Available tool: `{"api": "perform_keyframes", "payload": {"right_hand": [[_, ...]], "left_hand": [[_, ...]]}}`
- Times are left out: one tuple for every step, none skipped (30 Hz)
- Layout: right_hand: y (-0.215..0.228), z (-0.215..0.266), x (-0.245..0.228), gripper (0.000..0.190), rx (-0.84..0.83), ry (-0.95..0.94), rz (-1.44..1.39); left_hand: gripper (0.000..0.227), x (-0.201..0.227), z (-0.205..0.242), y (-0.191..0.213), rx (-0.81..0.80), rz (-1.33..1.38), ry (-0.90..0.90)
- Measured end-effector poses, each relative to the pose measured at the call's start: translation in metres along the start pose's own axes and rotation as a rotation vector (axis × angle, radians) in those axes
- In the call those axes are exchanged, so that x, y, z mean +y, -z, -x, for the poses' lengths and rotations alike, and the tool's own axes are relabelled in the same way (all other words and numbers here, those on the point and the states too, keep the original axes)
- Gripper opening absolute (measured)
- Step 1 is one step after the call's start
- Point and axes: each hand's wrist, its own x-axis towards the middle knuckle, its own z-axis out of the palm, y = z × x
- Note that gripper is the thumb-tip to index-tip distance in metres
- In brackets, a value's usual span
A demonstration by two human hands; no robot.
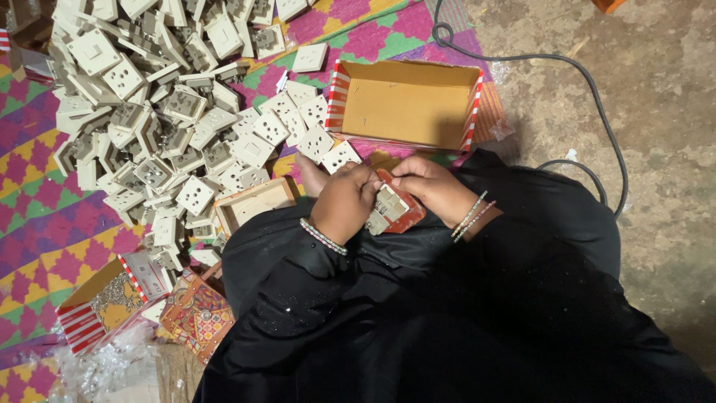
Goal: The person assembles electrical socket units by hand, inserting metal components into white plastic housings and securing them with screws. The person handles multiple socket units one at a time, turning them over to access the back and tightening screws before placing the finished units into a cardboard box.
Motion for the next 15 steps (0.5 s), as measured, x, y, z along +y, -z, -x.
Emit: {"api": "perform_keyframes", "payload": {"right_hand": [[0.0, 0.0, 0.0, 0.022, 0.002, -0.003, 0.007], [-0.001, 0.001, 0.0, 0.022, 0.005, -0.006, 0.013], [0.0, 0.001, 0.0, 0.022, 0.004, -0.005, 0.02], [0.0, 0.001, 0.001, 0.022, 0.004, -0.003, 0.027], [0.0, 0.001, 0.001, 0.022, 0.003, -0.001, 0.034], [0.001, 0.001, 0.0, 0.022, 0.007, -0.02, 0.01], [0.001, 0.0, 0.001, 0.023, 0.011, -0.039, -0.013], [0.002, 0.0, 0.001, 0.023, 0.014, -0.058, -0.037], [0.002, 0.0, 0.001, 0.023, 0.009, -0.032, -0.034], [0.001, 0.0, 0.001, 0.023, 0.004, -0.007, -0.03], [0.0, 0.0, 0.002, 0.023, -0.004, 0.018, -0.028], [0.0, 0.0, 0.003, 0.023, -0.004, 0.003, -0.032], [0.0, 0.0, 0.003, 0.023, -0.005, -0.011, -0.036], [0.0, -0.001, 0.004, 0.023, -0.007, -0.026, -0.04], [0.0, -0.001, 0.004, 0.023, -0.005, -0.017, -0.047]], "left_hand": [[0.009, 0.0, 0.0, 0.0, 0.007, -0.014, 0.0], [0.01, 0.001, 0.0, 0.0, 0.015, -0.029, 0.0], [0.011, 0.002, 0.0, -0.001, 0.022, -0.043, 0.0], [0.012, 0.003, 0.0, -0.001, 0.036, -0.085, -0.004], [0.013, 0.006, 0.001, -0.002, 0.051, -0.126, -0.009], [0.015, 0.009, 0.002, -0.002, 0.066, -0.167, -0.014], [0.015, 0.012, 0.003, -0.002, 0.099, -0.184, -0.036], [0.015, 0.015, 0.005, -0.002, 0.132, -0.201, -0.059], [0.015, 0.018, 0.005, -0.002, 0.166, -0.217, -0.083], [0.015, 0.021, 0.006, -0.002, 0.168, -0.22, -0.085], [0.014, 0.023, 0.008, -0.001, 0.17, -0.225, -0.085], [0.014, 0.024, 0.009, 0.0, 0.172, -0.229, -0.085], [0.013, 0.025, 0.01, 0.001, 0.171, -0.225, -0.095], [0.012, 0.026, 0.011, 0.002, 0.17, -0.221, -0.104], [0.011, 0.027, 0.011, 0.001, 0.168, -0.215, -0.115]]}}
